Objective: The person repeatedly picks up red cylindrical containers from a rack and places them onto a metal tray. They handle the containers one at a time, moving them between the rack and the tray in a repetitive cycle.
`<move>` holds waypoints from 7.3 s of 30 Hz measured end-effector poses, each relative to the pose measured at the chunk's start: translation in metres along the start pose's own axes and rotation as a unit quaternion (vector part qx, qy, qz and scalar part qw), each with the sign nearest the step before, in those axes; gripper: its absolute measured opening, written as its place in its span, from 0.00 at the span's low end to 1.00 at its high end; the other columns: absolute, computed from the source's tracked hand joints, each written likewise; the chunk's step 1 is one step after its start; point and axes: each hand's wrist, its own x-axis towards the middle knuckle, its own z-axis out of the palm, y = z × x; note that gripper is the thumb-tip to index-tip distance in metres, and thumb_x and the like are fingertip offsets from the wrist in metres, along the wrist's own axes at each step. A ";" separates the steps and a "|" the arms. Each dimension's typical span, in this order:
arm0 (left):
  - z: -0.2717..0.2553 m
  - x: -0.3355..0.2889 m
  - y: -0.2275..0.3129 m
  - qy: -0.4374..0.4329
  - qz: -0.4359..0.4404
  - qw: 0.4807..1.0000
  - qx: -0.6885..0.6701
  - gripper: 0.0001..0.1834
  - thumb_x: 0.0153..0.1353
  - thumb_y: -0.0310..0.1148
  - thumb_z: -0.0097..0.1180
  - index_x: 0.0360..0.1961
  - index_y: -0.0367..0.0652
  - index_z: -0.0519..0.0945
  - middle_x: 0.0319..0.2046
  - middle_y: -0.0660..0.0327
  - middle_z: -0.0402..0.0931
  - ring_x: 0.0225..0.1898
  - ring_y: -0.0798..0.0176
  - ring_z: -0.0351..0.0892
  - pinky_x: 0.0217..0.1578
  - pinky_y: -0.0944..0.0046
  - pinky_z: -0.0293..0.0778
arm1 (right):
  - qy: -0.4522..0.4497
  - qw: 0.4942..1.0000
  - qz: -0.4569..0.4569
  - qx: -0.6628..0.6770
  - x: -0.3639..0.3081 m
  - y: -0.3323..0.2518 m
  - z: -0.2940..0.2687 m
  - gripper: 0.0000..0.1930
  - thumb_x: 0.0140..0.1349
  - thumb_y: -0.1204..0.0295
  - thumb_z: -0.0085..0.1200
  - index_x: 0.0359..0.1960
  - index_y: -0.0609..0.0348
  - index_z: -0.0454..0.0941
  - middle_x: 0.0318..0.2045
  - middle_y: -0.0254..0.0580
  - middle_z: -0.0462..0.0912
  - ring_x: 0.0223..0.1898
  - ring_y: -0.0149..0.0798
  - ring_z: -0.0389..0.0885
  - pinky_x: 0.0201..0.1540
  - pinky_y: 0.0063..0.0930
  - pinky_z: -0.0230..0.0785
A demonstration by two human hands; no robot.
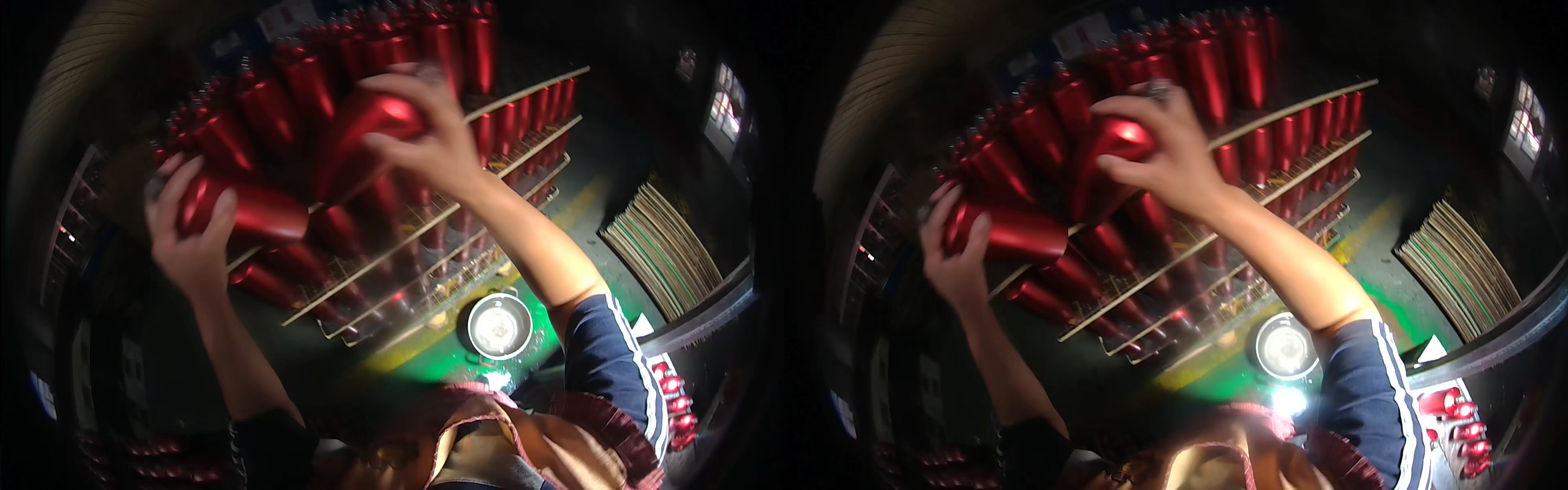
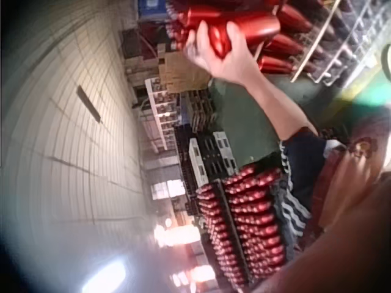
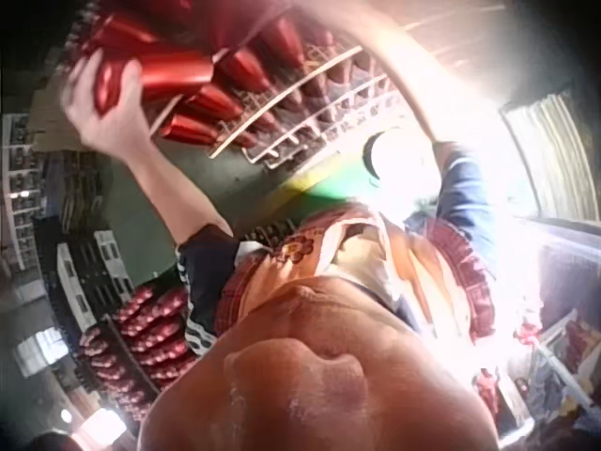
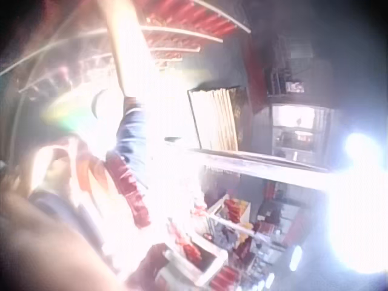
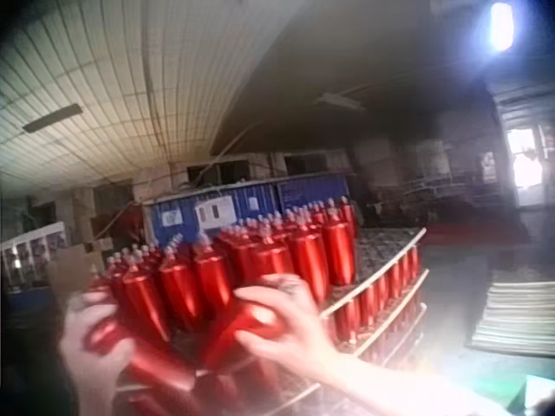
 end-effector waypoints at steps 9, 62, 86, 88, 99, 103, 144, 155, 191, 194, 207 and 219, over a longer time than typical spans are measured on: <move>0.183 -0.218 0.028 -0.238 -0.653 0.420 -0.583 0.31 0.63 0.56 0.50 0.53 0.39 0.76 0.43 0.49 0.81 0.41 0.49 0.82 0.45 0.49 0.81 | 0.328 0.646 0.551 0.415 -0.251 0.059 -0.188 0.22 0.65 0.57 0.57 0.58 0.50 0.76 0.56 0.39 0.80 0.54 0.44 0.80 0.52 0.52 0.79; 0.155 -0.425 0.413 -0.493 -0.571 0.277 -0.595 0.31 0.63 0.52 0.56 0.60 0.43 0.72 0.55 0.51 0.76 0.53 0.46 0.77 0.48 0.46 0.81 | 0.312 0.497 0.413 -0.696 -0.625 -0.405 -0.735 0.23 0.51 0.64 0.69 0.52 0.32 0.83 0.58 0.47 0.72 0.58 0.52 0.72 0.61 0.39 0.69; 0.300 -0.569 0.754 -0.422 0.129 0.748 -0.496 0.19 0.53 0.30 0.69 0.48 0.56 0.87 0.66 0.51 0.66 0.61 0.45 0.67 0.61 0.53 0.66 | 0.325 0.561 0.631 -0.427 -0.654 -0.423 -0.509 0.42 0.50 0.62 0.71 0.68 0.48 0.65 0.63 0.55 0.63 0.66 0.57 0.61 0.68 0.48 0.54; 0.244 -0.554 0.732 -0.610 0.044 0.558 -0.561 0.19 0.54 0.27 0.67 0.49 0.45 0.85 0.55 0.57 0.79 0.59 0.56 0.74 0.61 0.56 0.67 | 0.320 0.465 0.670 -0.482 -0.682 -0.417 -0.506 0.44 0.50 0.59 0.72 0.70 0.46 0.64 0.65 0.56 0.61 0.67 0.59 0.57 0.70 0.49 0.51; 0.118 -0.620 0.693 -0.804 0.226 0.331 -0.439 0.18 0.53 0.23 0.66 0.45 0.50 0.84 0.63 0.61 0.75 0.70 0.46 0.63 0.67 0.55 0.65 | 0.456 0.482 0.588 -0.461 -0.760 -0.459 -0.551 0.20 0.58 0.65 0.66 0.54 0.39 0.82 0.64 0.59 0.66 0.67 0.56 0.63 0.68 0.39 0.59; 0.097 -0.642 0.720 -0.774 0.148 0.438 -0.433 0.13 0.55 0.29 0.66 0.43 0.52 0.85 0.59 0.61 0.78 0.69 0.46 0.65 0.64 0.56 0.68 | 0.422 0.524 0.565 -0.477 -0.779 -0.494 -0.576 0.18 0.59 0.71 0.63 0.52 0.44 0.83 0.63 0.53 0.68 0.66 0.52 0.66 0.67 0.37 0.60; 0.033 -0.044 0.021 -0.112 -0.170 0.909 -0.363 0.14 0.64 0.25 0.59 0.51 0.42 0.81 0.54 0.61 0.79 0.53 0.67 0.77 0.49 0.68 0.77 | -0.146 0.966 0.154 -0.151 -0.113 -0.073 -0.127 0.26 0.56 0.82 0.59 0.58 0.52 0.78 0.59 0.43 0.71 0.57 0.39 0.76 0.54 0.28 0.75; 0.241 0.159 0.019 -0.357 0.022 0.933 0.020 0.28 0.56 0.48 0.65 0.59 0.58 0.80 0.60 0.48 0.71 0.63 0.47 0.71 0.62 0.54 0.68 | -0.279 0.922 0.169 -0.207 0.168 0.197 -0.035 0.31 0.54 0.48 0.61 0.62 0.27 0.75 0.64 0.54 0.71 0.59 0.61 0.73 0.64 0.46 0.68; 0.479 -0.445 0.034 -0.292 -0.784 -0.096 -0.539 0.28 0.60 0.55 0.58 0.50 0.43 0.80 0.47 0.46 0.80 0.48 0.34 0.79 0.38 0.41 0.86 | 0.512 0.330 0.660 0.441 -0.409 0.213 -0.208 0.33 0.57 0.38 0.58 0.55 0.48 0.76 0.51 0.44 0.82 0.50 0.49 0.82 0.51 0.53 0.79; 0.479 -0.445 0.038 -0.247 -0.754 -0.202 -0.574 0.32 0.58 0.56 0.59 0.54 0.44 0.78 0.54 0.43 0.74 0.59 0.30 0.67 0.47 0.34 0.82 | 0.515 0.320 0.623 0.494 -0.406 0.208 -0.206 0.32 0.58 0.38 0.57 0.54 0.48 0.77 0.50 0.44 0.83 0.49 0.48 0.83 0.52 0.53 0.78; 0.414 -0.436 0.017 -0.272 -0.661 -0.154 -0.683 0.36 0.63 0.46 0.56 0.63 0.29 0.67 0.65 0.37 0.63 0.65 0.27 0.61 0.53 0.27 0.72 | 0.478 0.446 0.529 0.541 -0.405 0.068 -0.199 0.27 0.58 0.47 0.58 0.51 0.52 0.74 0.47 0.43 0.83 0.48 0.48 0.82 0.55 0.59 0.72; 0.242 -0.433 0.133 -0.570 -0.600 0.086 -0.555 0.26 0.71 0.55 0.44 0.56 0.46 0.76 0.50 0.47 0.80 0.47 0.43 0.82 0.42 0.47 0.82 | 0.647 0.519 0.477 0.293 -0.495 -0.285 -0.272 0.19 0.66 0.58 0.53 0.54 0.54 0.77 0.49 0.42 0.81 0.50 0.39 0.81 0.55 0.42 0.76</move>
